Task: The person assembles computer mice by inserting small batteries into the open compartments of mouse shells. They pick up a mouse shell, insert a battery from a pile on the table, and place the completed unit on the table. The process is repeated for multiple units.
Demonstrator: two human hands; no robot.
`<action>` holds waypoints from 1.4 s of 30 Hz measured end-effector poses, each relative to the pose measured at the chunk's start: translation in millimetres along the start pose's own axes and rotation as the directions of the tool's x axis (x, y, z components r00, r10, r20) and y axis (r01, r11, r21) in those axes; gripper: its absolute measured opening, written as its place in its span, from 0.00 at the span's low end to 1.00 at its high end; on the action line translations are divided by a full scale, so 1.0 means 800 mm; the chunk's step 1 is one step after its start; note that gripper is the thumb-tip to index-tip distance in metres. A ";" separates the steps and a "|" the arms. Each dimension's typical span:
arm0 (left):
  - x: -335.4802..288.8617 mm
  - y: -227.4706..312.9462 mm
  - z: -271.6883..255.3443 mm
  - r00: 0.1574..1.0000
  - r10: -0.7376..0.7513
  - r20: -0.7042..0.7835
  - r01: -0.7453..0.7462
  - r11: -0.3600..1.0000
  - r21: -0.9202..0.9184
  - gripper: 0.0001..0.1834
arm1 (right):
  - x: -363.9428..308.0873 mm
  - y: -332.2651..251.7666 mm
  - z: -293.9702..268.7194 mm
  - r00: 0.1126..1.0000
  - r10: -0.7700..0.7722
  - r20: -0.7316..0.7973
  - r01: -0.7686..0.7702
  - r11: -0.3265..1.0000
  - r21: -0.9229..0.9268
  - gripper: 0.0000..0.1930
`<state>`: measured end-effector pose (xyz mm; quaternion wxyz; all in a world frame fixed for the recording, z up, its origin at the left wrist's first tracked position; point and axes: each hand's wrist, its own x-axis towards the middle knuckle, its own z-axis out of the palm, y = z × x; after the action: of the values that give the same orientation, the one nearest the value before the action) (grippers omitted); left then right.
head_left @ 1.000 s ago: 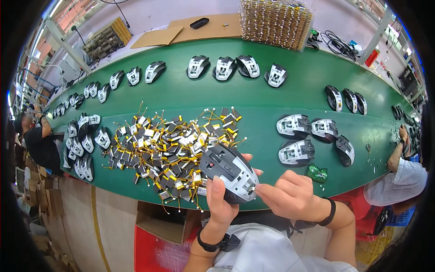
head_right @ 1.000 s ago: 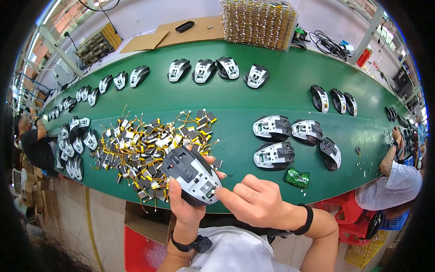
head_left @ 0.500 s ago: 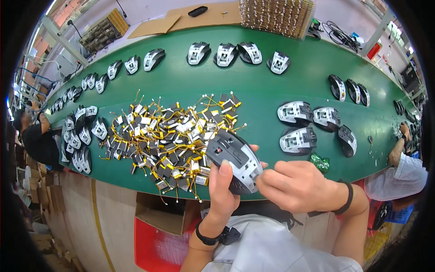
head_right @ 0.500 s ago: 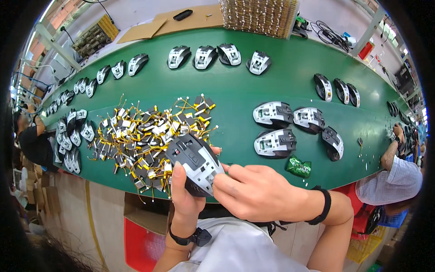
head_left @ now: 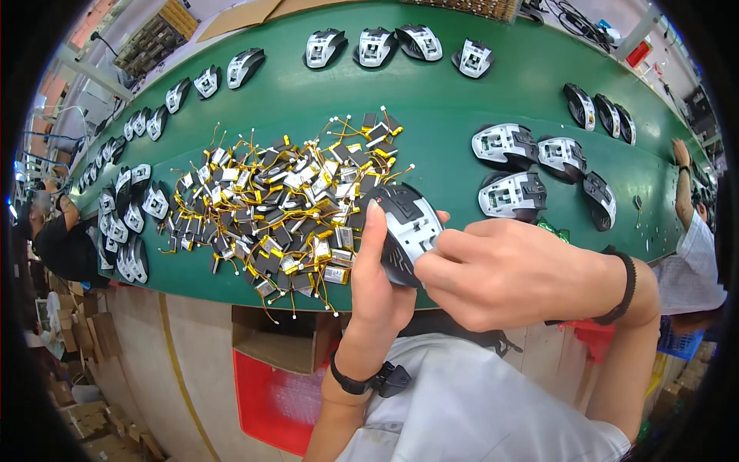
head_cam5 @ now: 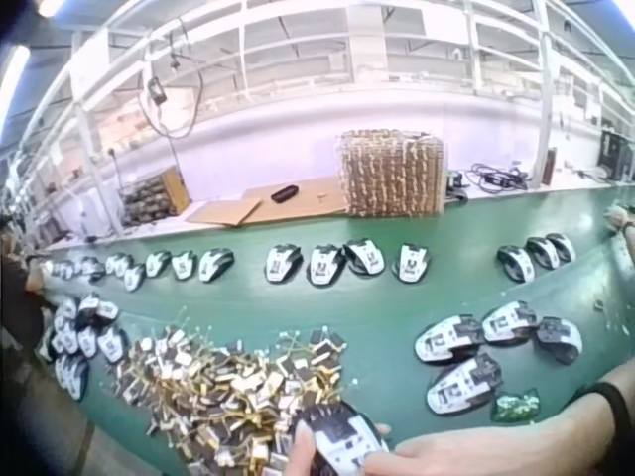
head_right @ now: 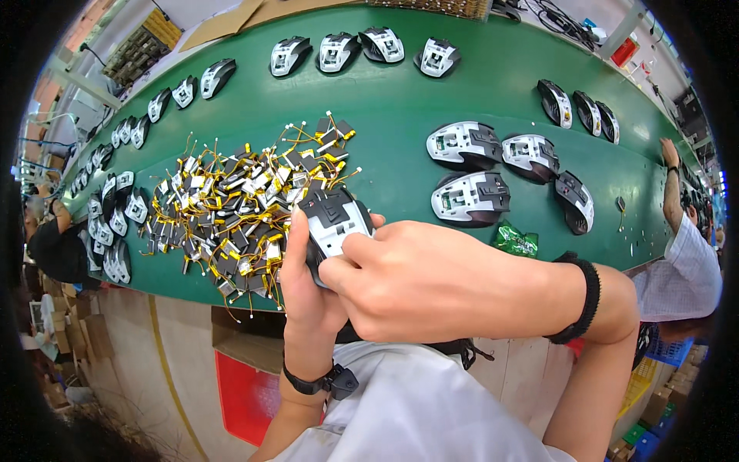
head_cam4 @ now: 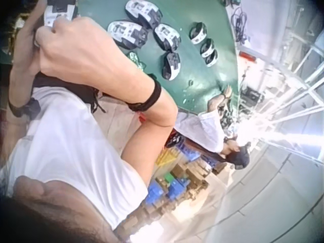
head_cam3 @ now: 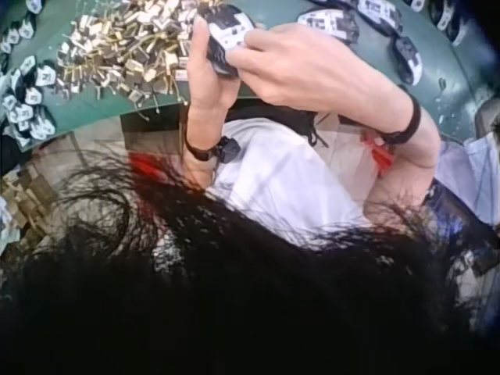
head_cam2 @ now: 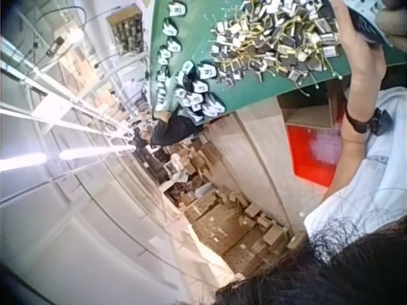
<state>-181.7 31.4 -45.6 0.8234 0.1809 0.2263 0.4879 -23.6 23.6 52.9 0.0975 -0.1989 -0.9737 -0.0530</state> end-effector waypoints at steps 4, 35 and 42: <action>-0.003 0.002 0.003 1.000 0.020 0.006 -0.020 0.999 -0.035 0.28 | -0.002 0.012 0.007 0.999 0.027 -0.029 -0.024 0.994 0.104 0.06; -0.002 -0.008 0.013 0.994 0.104 -0.044 -0.100 0.991 0.085 0.27 | -0.024 0.007 0.012 0.977 0.192 -0.096 -0.172 0.968 0.182 0.07; 0.002 -0.015 0.007 0.986 0.143 -0.090 -0.130 0.982 0.136 0.28 | -0.024 -0.015 0.019 0.956 0.272 -0.105 -0.263 0.960 0.092 0.09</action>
<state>-169.2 26.9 -47.3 0.7623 0.2245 0.2851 0.5359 -13.4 7.7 32.9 0.1682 -0.3216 -0.9317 -0.0135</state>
